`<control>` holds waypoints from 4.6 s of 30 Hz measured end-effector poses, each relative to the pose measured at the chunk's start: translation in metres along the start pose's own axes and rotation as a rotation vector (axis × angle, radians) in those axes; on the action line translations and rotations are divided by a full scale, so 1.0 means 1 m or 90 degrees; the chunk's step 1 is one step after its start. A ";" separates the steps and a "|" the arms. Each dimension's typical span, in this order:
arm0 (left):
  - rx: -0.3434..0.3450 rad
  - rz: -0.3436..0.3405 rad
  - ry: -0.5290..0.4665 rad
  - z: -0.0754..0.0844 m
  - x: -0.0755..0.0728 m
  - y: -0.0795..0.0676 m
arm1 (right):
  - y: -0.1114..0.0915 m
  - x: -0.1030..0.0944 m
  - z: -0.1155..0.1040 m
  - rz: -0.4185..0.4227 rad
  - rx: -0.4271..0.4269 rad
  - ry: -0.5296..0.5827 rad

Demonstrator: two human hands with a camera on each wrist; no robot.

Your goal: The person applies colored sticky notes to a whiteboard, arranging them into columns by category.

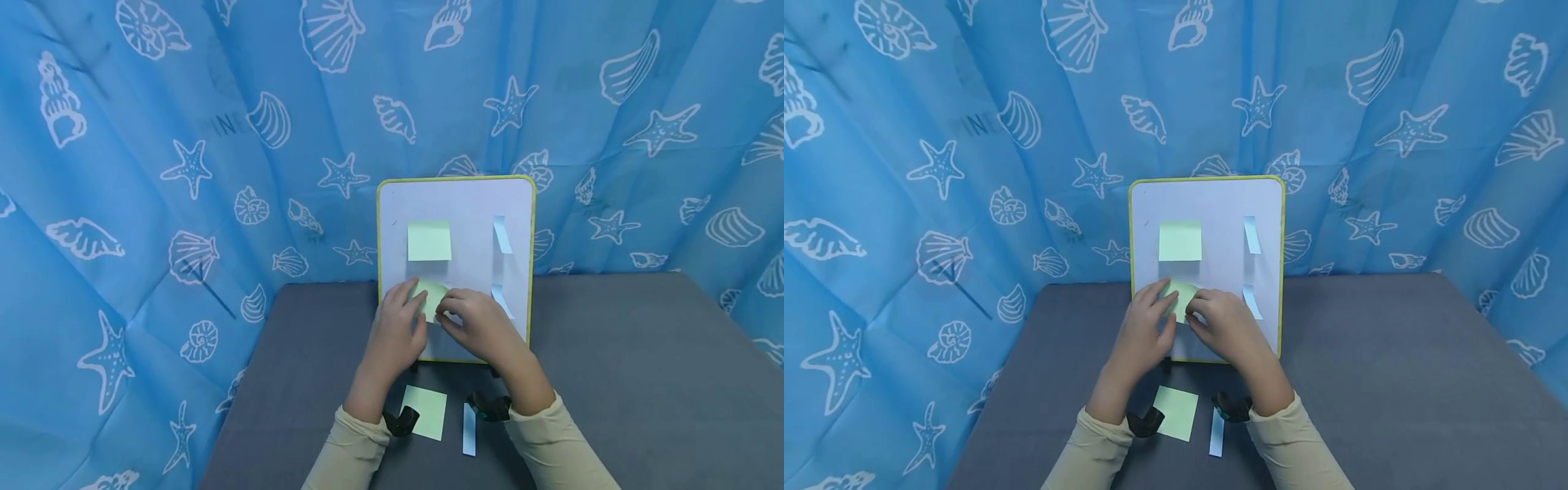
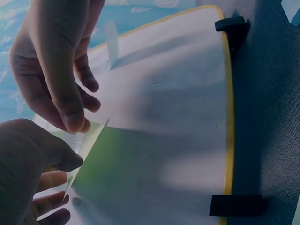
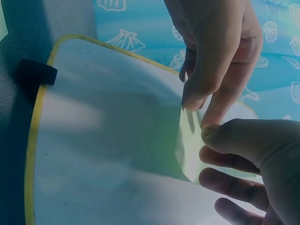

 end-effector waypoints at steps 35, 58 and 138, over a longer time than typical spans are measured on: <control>0.006 -0.056 0.052 -0.012 0.015 -0.012 | 0.000 0.025 -0.001 -0.052 0.098 -0.083; 0.013 -0.048 0.043 -0.011 0.012 -0.015 | -0.002 0.027 0.000 -0.056 0.121 -0.065; 0.034 -0.130 -0.021 -0.008 0.016 -0.020 | -0.007 0.002 0.002 -0.101 0.190 -0.023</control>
Point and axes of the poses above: each hand's wrist, its own y-axis towards the middle knuckle, its own x-axis out of the palm, z = x × y, the point moved 2 cm from there along y, towards the middle knuckle, and after that the axes turned 4 degrees about -x, right-handed, at the moved point
